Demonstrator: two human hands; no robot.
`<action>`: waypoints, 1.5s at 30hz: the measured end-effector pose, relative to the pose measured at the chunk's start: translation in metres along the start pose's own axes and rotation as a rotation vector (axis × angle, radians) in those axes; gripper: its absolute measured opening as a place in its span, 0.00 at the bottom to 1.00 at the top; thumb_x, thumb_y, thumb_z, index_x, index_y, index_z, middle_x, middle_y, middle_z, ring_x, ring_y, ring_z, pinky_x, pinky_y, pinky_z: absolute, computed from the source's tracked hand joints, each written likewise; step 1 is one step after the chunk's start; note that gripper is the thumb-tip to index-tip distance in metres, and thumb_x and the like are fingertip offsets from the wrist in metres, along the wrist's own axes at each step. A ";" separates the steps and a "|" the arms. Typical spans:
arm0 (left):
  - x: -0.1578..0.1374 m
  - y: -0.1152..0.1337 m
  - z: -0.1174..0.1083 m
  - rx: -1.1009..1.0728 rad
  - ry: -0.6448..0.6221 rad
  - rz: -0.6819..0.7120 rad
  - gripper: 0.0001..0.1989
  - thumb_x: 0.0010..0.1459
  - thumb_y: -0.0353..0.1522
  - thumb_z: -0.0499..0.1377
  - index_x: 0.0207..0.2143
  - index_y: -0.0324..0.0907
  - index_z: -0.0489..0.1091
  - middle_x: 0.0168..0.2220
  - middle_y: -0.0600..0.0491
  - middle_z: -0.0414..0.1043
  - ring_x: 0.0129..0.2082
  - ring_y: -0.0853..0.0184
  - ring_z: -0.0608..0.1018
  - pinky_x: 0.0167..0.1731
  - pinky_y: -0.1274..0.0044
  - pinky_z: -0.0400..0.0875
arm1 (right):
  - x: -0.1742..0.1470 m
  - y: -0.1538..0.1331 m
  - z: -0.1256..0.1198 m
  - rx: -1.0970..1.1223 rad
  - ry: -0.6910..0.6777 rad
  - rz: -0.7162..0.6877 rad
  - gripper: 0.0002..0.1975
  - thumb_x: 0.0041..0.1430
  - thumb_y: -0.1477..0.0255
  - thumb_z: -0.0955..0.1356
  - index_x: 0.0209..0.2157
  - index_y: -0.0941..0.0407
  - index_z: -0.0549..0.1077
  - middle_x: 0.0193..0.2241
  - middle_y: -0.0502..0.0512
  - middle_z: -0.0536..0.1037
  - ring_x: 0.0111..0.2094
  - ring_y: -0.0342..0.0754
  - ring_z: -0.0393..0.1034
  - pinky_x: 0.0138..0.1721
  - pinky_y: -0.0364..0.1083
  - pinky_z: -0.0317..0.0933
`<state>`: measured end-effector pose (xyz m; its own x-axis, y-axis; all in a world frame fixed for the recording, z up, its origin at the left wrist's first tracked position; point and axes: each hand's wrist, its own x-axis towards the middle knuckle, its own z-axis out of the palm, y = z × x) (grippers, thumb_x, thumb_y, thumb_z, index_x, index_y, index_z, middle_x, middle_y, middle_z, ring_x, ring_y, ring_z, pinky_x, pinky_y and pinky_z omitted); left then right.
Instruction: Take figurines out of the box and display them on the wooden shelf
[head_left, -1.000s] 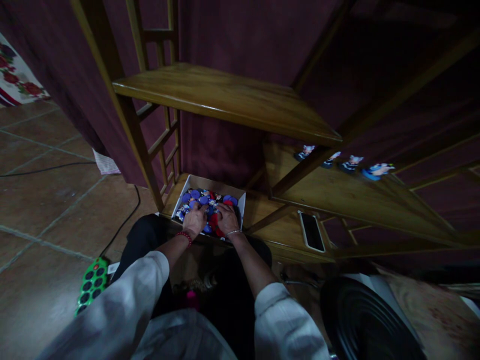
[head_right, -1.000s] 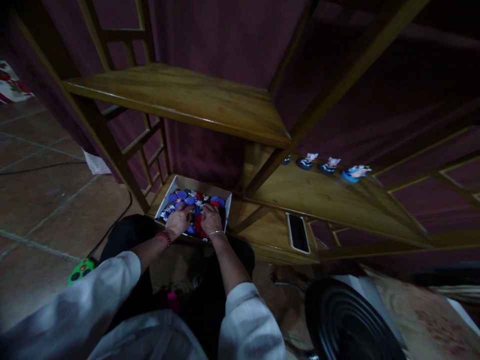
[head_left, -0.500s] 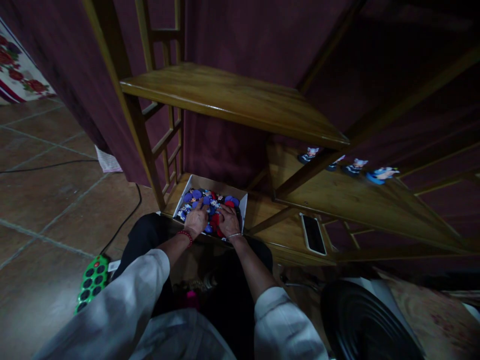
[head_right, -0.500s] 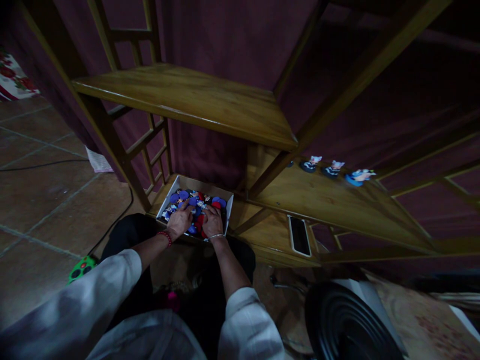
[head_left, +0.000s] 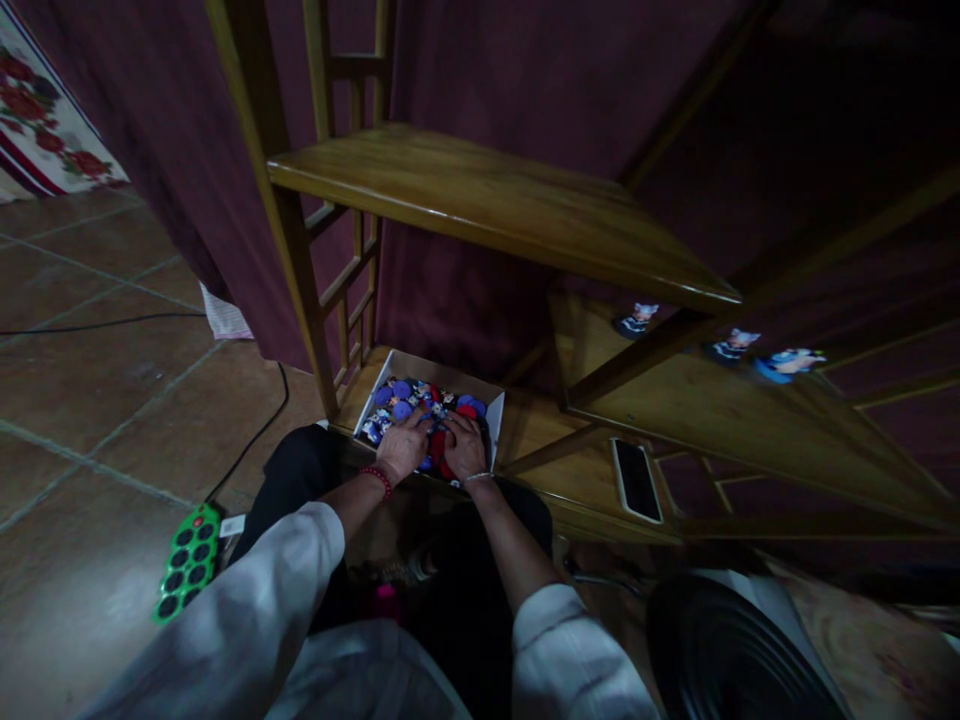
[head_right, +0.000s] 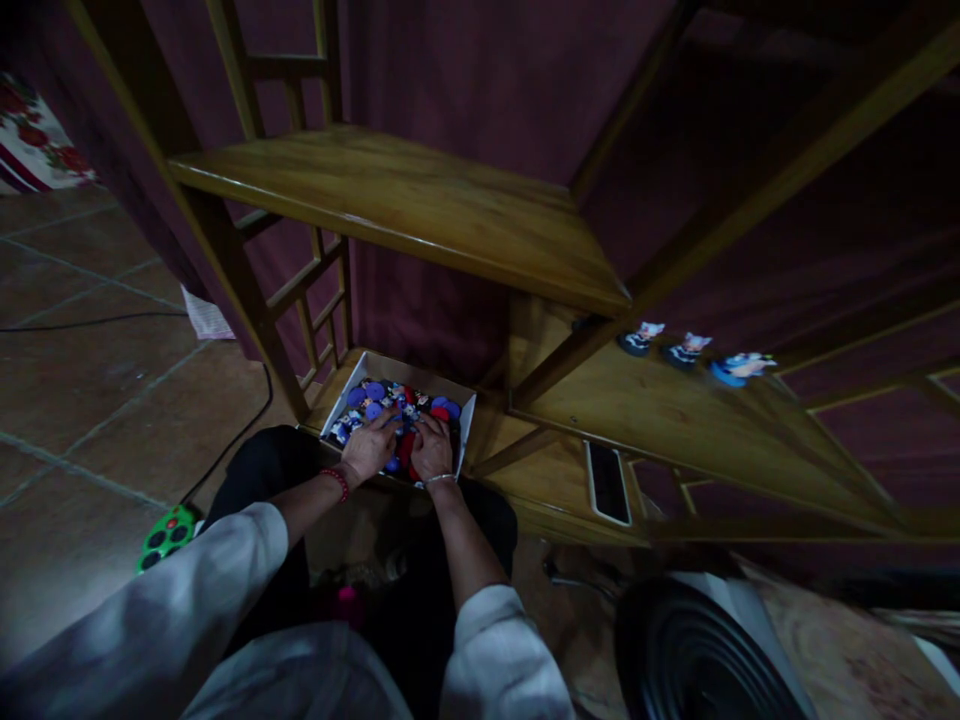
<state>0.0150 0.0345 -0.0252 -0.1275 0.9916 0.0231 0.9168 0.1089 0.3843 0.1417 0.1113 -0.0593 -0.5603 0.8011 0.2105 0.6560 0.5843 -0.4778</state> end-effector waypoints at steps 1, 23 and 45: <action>-0.001 0.000 -0.001 -0.010 -0.001 0.013 0.18 0.56 0.27 0.46 0.49 0.43 0.62 0.53 0.49 0.59 0.45 0.67 0.69 0.45 0.76 0.66 | 0.000 0.000 0.000 -0.001 0.000 0.000 0.19 0.50 0.81 0.59 0.41 0.57 0.72 0.48 0.55 0.69 0.50 0.48 0.57 0.53 0.50 0.53; -0.004 -0.001 0.013 -0.023 0.062 -0.055 0.17 0.59 0.29 0.42 0.50 0.40 0.57 0.45 0.47 0.66 0.41 0.65 0.71 0.40 0.75 0.65 | 0.001 0.002 0.002 0.018 0.012 -0.011 0.18 0.49 0.80 0.59 0.40 0.57 0.72 0.47 0.55 0.70 0.49 0.48 0.58 0.53 0.49 0.52; -0.005 -0.007 0.015 -0.194 0.000 -0.049 0.22 0.53 0.24 0.49 0.50 0.45 0.61 0.49 0.49 0.63 0.45 0.67 0.70 0.44 0.78 0.64 | -0.030 -0.019 0.003 0.264 -0.061 0.122 0.15 0.46 0.72 0.65 0.38 0.53 0.72 0.34 0.53 0.72 0.30 0.44 0.67 0.36 0.45 0.64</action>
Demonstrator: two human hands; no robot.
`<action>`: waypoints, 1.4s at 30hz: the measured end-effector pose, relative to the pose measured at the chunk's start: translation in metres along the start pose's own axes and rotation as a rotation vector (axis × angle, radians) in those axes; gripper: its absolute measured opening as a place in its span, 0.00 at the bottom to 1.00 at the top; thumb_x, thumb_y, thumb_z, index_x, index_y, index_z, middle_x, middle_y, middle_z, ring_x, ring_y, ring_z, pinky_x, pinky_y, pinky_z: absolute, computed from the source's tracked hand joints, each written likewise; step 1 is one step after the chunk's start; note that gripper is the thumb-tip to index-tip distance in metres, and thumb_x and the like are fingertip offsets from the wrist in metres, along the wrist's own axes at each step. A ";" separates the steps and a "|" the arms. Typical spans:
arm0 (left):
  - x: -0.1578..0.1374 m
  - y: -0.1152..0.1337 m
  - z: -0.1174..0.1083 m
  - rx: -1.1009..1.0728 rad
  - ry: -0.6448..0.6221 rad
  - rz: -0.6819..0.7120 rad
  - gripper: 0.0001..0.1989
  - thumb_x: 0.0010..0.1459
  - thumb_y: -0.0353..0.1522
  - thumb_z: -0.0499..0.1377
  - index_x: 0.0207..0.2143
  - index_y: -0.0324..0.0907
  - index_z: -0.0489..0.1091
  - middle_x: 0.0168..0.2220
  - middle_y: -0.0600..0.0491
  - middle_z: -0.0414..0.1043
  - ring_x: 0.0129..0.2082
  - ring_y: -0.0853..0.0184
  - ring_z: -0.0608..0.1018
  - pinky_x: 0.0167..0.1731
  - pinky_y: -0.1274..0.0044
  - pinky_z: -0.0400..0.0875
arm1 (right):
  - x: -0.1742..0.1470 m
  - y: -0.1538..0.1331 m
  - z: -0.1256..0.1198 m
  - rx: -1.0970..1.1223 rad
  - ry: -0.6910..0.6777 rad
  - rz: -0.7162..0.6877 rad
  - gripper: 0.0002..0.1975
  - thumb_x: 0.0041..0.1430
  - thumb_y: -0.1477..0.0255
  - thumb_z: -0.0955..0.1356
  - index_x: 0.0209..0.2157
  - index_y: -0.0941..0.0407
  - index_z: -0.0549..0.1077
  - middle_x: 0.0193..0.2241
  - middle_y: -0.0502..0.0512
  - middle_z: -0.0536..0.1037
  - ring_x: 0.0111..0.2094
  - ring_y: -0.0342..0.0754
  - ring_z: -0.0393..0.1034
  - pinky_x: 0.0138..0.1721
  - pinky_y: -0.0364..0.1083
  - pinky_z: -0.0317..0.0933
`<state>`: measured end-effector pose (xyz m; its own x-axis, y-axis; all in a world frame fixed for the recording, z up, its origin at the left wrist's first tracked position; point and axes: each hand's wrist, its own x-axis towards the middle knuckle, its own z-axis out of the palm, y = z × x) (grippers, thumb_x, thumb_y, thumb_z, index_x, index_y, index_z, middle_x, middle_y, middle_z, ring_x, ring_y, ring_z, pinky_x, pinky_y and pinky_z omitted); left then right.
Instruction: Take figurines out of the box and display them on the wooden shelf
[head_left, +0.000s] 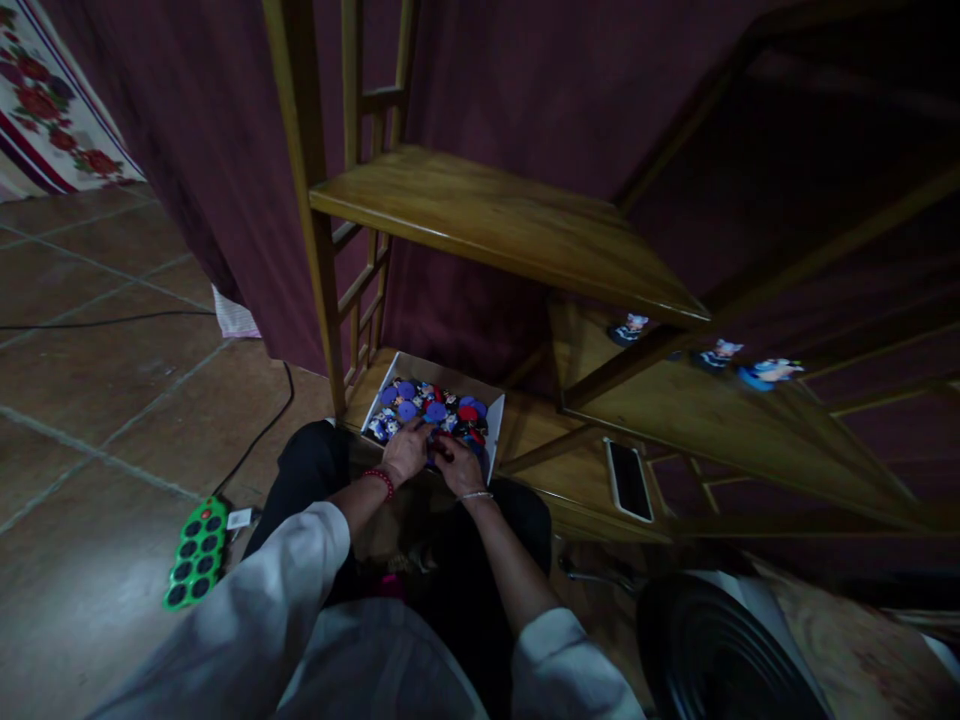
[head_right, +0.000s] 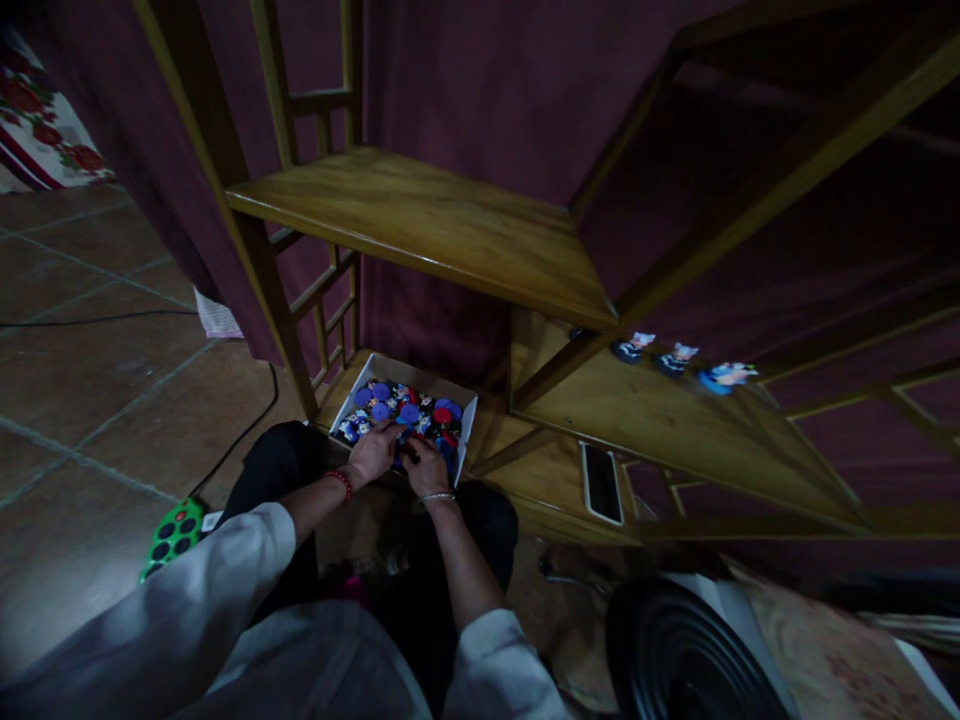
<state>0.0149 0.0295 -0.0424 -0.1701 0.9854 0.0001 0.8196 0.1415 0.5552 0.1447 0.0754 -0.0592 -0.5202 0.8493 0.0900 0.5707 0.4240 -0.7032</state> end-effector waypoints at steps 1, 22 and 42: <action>0.001 -0.001 0.000 -0.012 -0.001 -0.005 0.22 0.52 0.23 0.49 0.51 0.44 0.61 0.49 0.48 0.64 0.46 0.66 0.70 0.45 0.78 0.64 | 0.000 0.001 0.001 0.024 -0.007 0.009 0.14 0.46 0.72 0.65 0.38 0.53 0.72 0.34 0.53 0.72 0.30 0.44 0.67 0.36 0.45 0.64; 0.005 -0.009 0.002 -0.079 -0.004 -0.057 0.21 0.53 0.24 0.49 0.50 0.44 0.63 0.47 0.49 0.67 0.44 0.67 0.71 0.46 0.77 0.63 | -0.004 0.006 0.001 0.090 -0.052 0.018 0.06 0.43 0.73 0.67 0.28 0.55 0.72 0.32 0.51 0.68 0.29 0.42 0.65 0.34 0.44 0.63; 0.012 -0.011 -0.004 -0.190 -0.025 -0.263 0.19 0.53 0.26 0.51 0.50 0.39 0.63 0.41 0.48 0.72 0.39 0.68 0.73 0.41 0.78 0.65 | -0.005 0.013 0.002 0.210 -0.045 0.042 0.08 0.47 0.72 0.66 0.32 0.54 0.73 0.34 0.51 0.71 0.31 0.42 0.68 0.39 0.44 0.63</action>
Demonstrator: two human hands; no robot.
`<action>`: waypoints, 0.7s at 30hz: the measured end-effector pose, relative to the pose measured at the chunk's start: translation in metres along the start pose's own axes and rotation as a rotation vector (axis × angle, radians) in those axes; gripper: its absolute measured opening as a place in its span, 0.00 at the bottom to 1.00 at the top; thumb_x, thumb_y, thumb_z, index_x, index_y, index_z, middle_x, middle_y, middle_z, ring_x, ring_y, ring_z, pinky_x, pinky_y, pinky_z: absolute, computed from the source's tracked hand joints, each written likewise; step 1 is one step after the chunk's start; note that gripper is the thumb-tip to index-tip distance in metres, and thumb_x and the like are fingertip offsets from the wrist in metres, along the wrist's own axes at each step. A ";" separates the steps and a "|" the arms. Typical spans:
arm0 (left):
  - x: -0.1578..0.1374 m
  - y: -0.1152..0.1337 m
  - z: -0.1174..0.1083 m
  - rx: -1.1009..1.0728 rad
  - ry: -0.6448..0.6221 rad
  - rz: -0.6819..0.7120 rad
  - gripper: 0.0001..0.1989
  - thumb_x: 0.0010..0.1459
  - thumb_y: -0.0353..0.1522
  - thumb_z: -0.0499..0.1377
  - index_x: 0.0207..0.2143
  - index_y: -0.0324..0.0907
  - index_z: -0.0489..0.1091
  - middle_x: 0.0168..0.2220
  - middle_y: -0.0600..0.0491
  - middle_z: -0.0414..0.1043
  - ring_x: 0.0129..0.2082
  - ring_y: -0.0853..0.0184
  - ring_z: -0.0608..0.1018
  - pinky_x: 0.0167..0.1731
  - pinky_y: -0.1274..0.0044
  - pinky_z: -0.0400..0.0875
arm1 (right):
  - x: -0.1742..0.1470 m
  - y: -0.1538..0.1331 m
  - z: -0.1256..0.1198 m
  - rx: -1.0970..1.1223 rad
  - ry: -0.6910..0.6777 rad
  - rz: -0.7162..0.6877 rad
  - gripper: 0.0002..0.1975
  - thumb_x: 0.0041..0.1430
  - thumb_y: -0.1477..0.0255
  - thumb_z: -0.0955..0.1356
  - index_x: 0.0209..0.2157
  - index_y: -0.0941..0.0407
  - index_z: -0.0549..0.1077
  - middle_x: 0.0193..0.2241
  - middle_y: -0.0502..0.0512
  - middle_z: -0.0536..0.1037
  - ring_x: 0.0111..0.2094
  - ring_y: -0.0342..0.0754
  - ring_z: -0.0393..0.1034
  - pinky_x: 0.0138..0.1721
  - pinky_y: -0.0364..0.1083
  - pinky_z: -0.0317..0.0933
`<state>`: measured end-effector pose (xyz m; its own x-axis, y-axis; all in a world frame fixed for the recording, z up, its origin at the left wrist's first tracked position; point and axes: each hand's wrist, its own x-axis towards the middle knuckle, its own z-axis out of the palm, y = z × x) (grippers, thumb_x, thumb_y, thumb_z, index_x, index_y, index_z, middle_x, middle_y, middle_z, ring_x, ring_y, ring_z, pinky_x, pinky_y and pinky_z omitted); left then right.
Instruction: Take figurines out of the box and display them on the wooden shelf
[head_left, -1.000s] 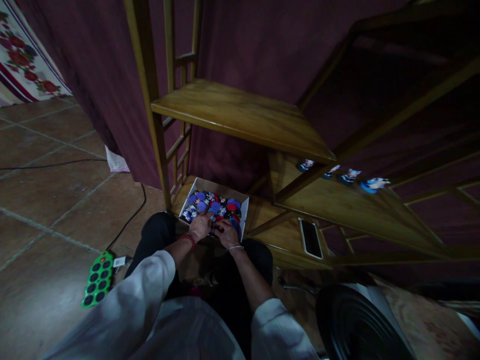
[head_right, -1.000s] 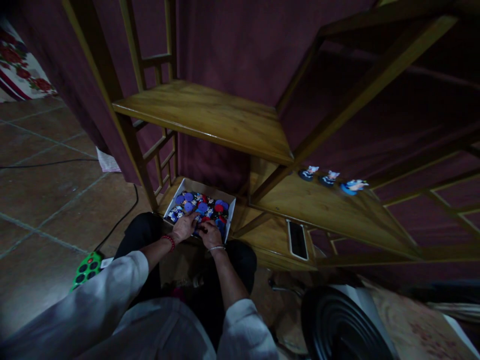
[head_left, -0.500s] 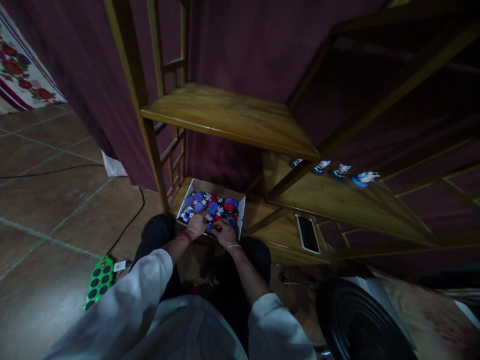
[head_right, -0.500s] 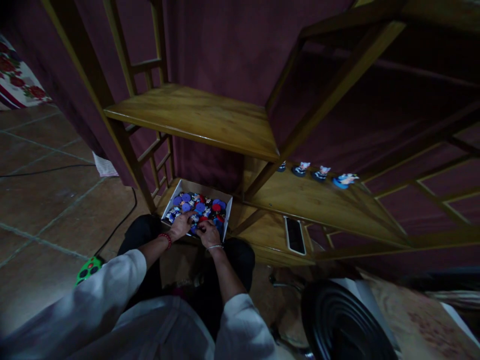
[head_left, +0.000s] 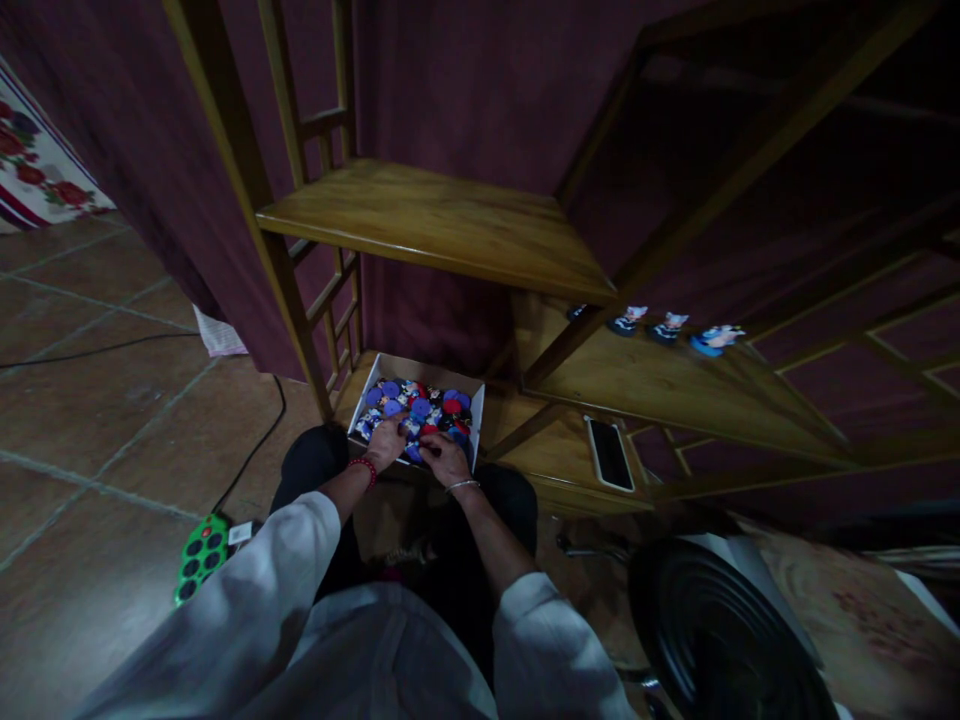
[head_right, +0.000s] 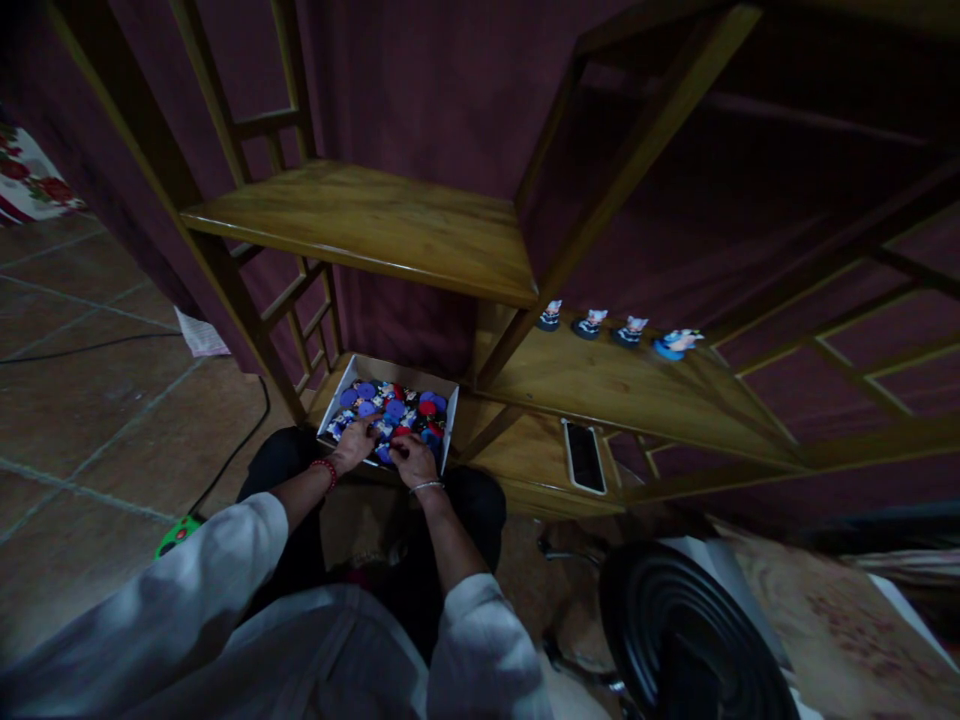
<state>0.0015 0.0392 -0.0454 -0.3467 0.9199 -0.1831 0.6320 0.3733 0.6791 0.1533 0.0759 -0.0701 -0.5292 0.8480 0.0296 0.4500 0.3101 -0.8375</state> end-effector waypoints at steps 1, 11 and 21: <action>0.000 0.000 0.000 -0.007 -0.004 -0.005 0.20 0.53 0.26 0.51 0.50 0.39 0.63 0.40 0.48 0.72 0.38 0.68 0.73 0.40 0.78 0.66 | 0.000 0.000 0.000 0.005 -0.005 -0.007 0.08 0.47 0.72 0.66 0.32 0.54 0.73 0.35 0.51 0.70 0.31 0.42 0.68 0.39 0.44 0.64; 0.002 -0.001 0.001 -0.025 0.011 -0.035 0.19 0.53 0.27 0.52 0.48 0.39 0.65 0.35 0.49 0.73 0.32 0.70 0.74 0.36 0.79 0.67 | 0.000 -0.001 0.001 0.013 0.006 0.037 0.07 0.41 0.70 0.69 0.27 0.54 0.74 0.35 0.51 0.71 0.30 0.42 0.67 0.36 0.44 0.64; 0.003 -0.005 0.003 -0.068 -0.005 -0.043 0.18 0.54 0.27 0.51 0.48 0.38 0.66 0.33 0.49 0.73 0.32 0.70 0.74 0.37 0.79 0.67 | -0.003 0.002 -0.001 0.377 0.173 0.183 0.14 0.46 0.64 0.65 0.37 0.54 0.67 0.31 0.49 0.74 0.27 0.43 0.71 0.31 0.43 0.66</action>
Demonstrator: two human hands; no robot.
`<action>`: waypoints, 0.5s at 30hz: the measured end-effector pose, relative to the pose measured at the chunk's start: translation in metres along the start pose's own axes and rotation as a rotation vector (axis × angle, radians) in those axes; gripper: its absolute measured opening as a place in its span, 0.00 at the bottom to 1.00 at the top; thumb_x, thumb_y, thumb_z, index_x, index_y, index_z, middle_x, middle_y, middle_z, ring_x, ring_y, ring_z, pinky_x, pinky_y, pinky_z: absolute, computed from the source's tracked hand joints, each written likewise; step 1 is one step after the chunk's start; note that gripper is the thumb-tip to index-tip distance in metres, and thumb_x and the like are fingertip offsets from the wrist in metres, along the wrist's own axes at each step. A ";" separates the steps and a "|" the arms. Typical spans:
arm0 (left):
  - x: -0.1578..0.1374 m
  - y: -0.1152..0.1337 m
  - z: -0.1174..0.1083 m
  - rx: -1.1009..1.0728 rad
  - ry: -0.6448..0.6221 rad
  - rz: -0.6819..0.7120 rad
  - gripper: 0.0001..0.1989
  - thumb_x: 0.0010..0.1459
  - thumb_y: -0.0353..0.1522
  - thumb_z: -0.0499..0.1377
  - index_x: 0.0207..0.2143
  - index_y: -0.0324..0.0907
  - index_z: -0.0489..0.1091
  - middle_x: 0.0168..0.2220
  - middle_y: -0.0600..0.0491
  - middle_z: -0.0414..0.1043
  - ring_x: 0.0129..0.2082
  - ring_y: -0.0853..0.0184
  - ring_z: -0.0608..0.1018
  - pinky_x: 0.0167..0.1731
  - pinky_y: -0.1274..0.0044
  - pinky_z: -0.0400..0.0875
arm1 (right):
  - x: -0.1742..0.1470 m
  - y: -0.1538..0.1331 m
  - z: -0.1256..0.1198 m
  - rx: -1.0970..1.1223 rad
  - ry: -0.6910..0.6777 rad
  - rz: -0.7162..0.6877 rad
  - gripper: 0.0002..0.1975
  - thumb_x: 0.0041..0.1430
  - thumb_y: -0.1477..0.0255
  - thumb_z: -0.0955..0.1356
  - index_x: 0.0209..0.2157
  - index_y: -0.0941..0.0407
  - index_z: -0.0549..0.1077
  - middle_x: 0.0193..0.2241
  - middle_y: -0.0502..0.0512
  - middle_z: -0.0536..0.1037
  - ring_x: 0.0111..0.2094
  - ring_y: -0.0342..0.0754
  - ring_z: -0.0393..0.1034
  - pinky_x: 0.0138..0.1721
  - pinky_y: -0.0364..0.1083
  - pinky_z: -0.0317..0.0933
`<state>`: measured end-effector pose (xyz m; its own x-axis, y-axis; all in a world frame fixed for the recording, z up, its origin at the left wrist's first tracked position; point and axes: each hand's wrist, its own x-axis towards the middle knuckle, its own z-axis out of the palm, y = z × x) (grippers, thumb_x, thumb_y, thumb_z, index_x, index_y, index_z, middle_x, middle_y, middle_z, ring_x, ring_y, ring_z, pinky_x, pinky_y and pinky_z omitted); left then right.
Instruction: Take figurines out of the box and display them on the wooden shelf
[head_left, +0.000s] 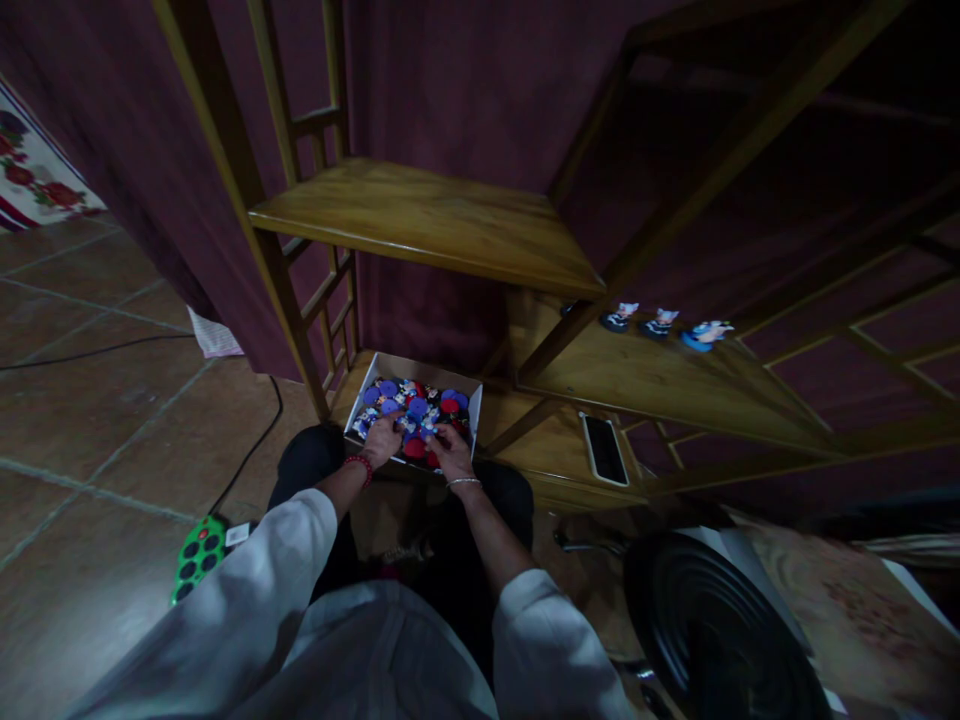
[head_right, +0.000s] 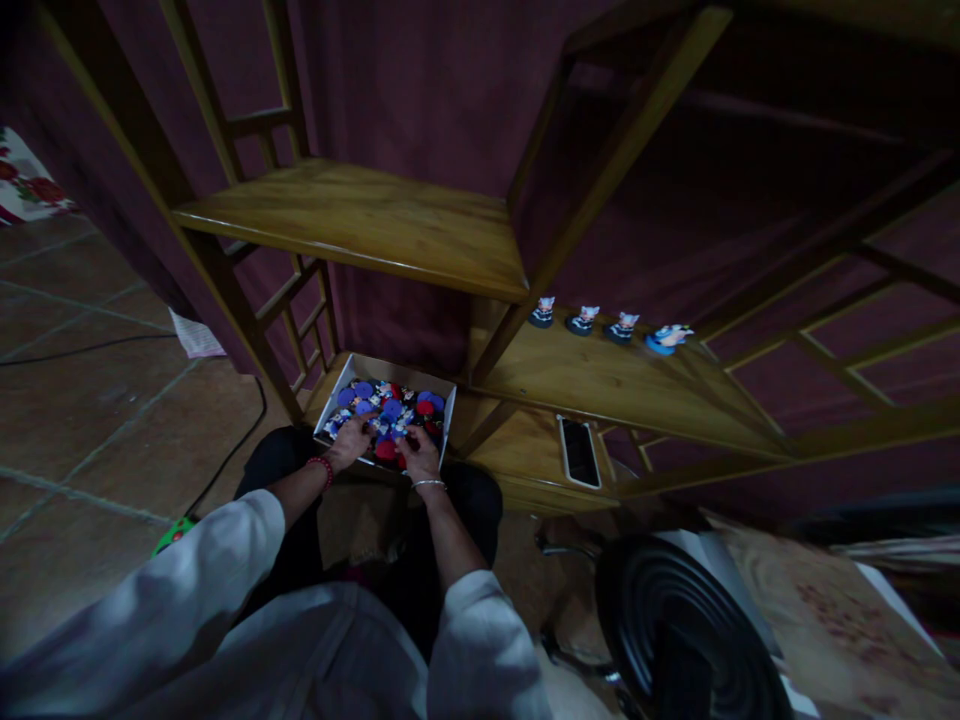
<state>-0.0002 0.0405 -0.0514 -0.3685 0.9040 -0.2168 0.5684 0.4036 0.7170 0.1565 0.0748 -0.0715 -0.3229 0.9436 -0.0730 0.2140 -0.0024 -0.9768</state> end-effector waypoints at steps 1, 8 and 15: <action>0.000 0.000 0.000 -0.003 -0.007 -0.004 0.18 0.54 0.27 0.51 0.48 0.39 0.66 0.33 0.50 0.73 0.32 0.70 0.74 0.37 0.79 0.67 | 0.000 -0.001 0.000 0.015 0.002 0.010 0.14 0.47 0.65 0.65 0.37 0.53 0.67 0.31 0.49 0.74 0.27 0.43 0.71 0.29 0.43 0.66; 0.000 0.001 0.000 0.039 0.003 0.010 0.18 0.53 0.27 0.51 0.48 0.38 0.65 0.33 0.50 0.73 0.32 0.70 0.74 0.36 0.79 0.67 | -0.001 -0.002 -0.002 -0.144 -0.008 -0.217 0.08 0.47 0.76 0.61 0.29 0.54 0.69 0.41 0.51 0.72 0.41 0.44 0.68 0.43 0.46 0.62; -0.002 0.004 -0.002 0.060 0.008 0.005 0.19 0.52 0.27 0.53 0.49 0.39 0.65 0.36 0.50 0.73 0.33 0.70 0.74 0.37 0.79 0.67 | -0.004 -0.009 -0.002 -0.258 0.004 -0.297 0.12 0.46 0.81 0.59 0.25 0.53 0.70 0.40 0.51 0.73 0.41 0.44 0.67 0.48 0.48 0.58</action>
<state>0.0012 0.0402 -0.0474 -0.3709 0.9051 -0.2078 0.6137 0.4068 0.6767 0.1575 0.0716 -0.0617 -0.4023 0.8918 0.2069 0.3363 0.3541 -0.8727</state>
